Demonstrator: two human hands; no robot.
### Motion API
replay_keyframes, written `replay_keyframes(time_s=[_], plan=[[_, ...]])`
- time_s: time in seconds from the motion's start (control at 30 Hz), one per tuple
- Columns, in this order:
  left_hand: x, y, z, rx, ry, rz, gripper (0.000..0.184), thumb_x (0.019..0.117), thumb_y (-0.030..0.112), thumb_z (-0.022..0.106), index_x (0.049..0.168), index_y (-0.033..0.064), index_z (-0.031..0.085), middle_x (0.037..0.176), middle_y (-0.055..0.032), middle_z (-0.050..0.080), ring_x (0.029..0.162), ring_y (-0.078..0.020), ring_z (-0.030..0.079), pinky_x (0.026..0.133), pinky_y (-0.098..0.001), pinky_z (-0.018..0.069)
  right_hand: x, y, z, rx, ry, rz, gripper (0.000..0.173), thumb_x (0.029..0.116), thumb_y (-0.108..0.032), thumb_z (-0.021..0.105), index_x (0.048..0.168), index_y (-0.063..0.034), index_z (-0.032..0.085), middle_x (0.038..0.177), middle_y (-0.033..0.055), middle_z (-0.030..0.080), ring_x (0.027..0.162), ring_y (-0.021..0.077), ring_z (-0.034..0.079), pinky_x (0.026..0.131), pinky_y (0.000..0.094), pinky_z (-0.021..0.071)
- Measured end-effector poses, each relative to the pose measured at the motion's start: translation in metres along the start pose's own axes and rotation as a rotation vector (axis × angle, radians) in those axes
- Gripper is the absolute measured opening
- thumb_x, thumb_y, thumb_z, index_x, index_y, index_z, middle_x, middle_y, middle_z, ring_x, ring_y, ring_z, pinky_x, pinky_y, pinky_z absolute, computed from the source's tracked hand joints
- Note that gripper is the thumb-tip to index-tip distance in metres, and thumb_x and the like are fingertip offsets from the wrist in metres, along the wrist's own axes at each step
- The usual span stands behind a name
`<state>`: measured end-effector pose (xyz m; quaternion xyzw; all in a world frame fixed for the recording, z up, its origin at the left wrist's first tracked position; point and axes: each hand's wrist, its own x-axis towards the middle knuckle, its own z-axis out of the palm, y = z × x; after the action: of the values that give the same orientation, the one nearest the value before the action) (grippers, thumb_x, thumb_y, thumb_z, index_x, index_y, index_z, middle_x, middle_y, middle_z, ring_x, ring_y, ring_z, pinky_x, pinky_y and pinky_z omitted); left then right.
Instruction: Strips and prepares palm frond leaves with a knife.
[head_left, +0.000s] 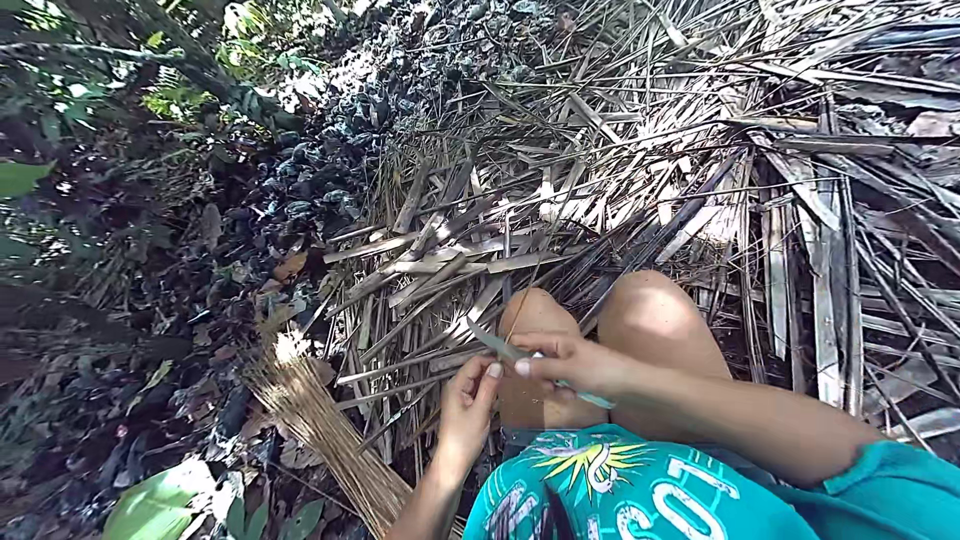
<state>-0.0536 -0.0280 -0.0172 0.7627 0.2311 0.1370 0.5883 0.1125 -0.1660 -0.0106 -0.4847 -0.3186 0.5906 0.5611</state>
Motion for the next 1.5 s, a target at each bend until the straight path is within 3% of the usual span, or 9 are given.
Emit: replay_keyframes(time_s=[0.07,0.27,0.5,0.73,0.83,1.0,1.23,1.4,1.5], plan=[[-0.005,-0.003,-0.005,0.155,0.026,0.122,0.022,0.1032,0.014,0.051,0.097,0.0038,0.068,0.078,0.0119,0.063,0.064,0.0102,0.051,0.059,-0.0095,0.0435,-0.003,-0.013,-0.021,-0.009,0.153,-0.066,0.033,0.1067,-0.017,0.046,0.135,-0.0041,0.056,0.073,-0.0081,0.052,0.055,-0.003,0.047,0.051,0.0133,0.0413],[-0.017,-0.009,-0.014,0.278,0.033,0.194,0.027,0.1039,0.019,0.051,0.095,0.0013,0.07,0.075,0.0081,0.062,0.064,0.0096,0.052,0.061,-0.0087,0.0443,-0.008,-0.041,-0.094,0.216,0.555,-0.399,0.032,0.1102,-0.017,0.031,0.133,-0.0122,0.054,0.063,-0.0107,0.046,0.046,-0.0027,0.043,0.043,0.0119,0.0394],[-0.008,-0.01,-0.003,0.395,0.126,0.293,0.026,0.1014,0.015,0.052,0.093,-0.0029,0.07,0.073,0.0025,0.063,0.061,0.0089,0.051,0.06,-0.0086,0.0442,-0.004,-0.001,-0.005,0.176,-0.001,0.007,0.036,0.1067,-0.018,0.044,0.141,-0.0077,0.048,0.072,-0.0098,0.047,0.053,-0.0028,0.044,0.049,0.013,0.0395],[-0.013,-0.018,-0.008,0.446,0.063,0.283,0.028,0.1043,0.018,0.05,0.1,-0.0011,0.071,0.079,-0.0006,0.066,0.065,0.0065,0.054,0.063,-0.0099,0.0462,-0.009,-0.023,-0.074,0.218,0.361,-0.361,0.034,0.1092,-0.019,0.035,0.135,-0.0105,0.055,0.062,-0.0071,0.045,0.045,-0.0006,0.042,0.042,0.0126,0.0394],[-0.001,-0.008,0.002,0.467,0.053,0.319,0.027,0.1035,0.015,0.051,0.108,-0.0029,0.072,0.092,-0.0054,0.072,0.073,0.0038,0.061,0.07,-0.0119,0.0507,-0.011,-0.019,-0.052,0.142,0.321,-0.253,0.035,0.1074,-0.019,0.039,0.139,-0.0114,0.052,0.064,-0.0067,0.045,0.048,0.0008,0.043,0.046,0.0148,0.0399],[0.009,-0.001,0.016,0.43,0.133,0.451,0.025,0.1025,0.009,0.051,0.1,-0.006,0.071,0.09,-0.0067,0.072,0.076,0.0048,0.062,0.074,-0.0101,0.0509,-0.012,0.003,-0.008,0.082,0.034,-0.102,0.038,0.1059,-0.021,0.046,0.14,-0.0049,0.049,0.071,-0.01,0.046,0.055,-0.0022,0.044,0.051,0.0143,0.0388],[0.004,0.004,0.01,0.365,0.075,0.36,0.027,0.1048,0.014,0.05,0.099,-0.0025,0.071,0.077,0.0018,0.065,0.063,0.0088,0.051,0.06,-0.0083,0.0438,-0.007,-0.019,-0.068,0.214,0.427,-0.37,0.036,0.1071,-0.017,0.039,0.137,-0.0076,0.056,0.063,-0.0075,0.047,0.047,-0.0004,0.043,0.044,0.0137,0.0397],[0.012,0.004,0.013,0.35,0.092,0.343,0.027,0.1045,0.012,0.049,0.098,-0.0034,0.07,0.077,0.0032,0.064,0.062,0.0096,0.049,0.059,-0.0082,0.0431,-0.009,-0.004,-0.016,0.082,0.132,-0.106,0.042,0.1055,-0.02,0.047,0.145,-0.0072,0.046,0.073,-0.0088,0.051,0.056,-0.0013,0.047,0.052,0.0154,0.0421],[0.007,0.001,0.007,0.294,0.056,0.298,0.027,0.1051,0.013,0.049,0.098,-0.0021,0.07,0.074,0.0067,0.062,0.06,0.0105,0.047,0.057,-0.0077,0.0409,-0.006,-0.004,-0.051,0.112,0.315,-0.258,0.035,0.1069,-0.021,0.043,0.136,-0.0069,0.056,0.068,-0.0095,0.052,0.053,-0.0032,0.047,0.05,0.0135,0.0415]])
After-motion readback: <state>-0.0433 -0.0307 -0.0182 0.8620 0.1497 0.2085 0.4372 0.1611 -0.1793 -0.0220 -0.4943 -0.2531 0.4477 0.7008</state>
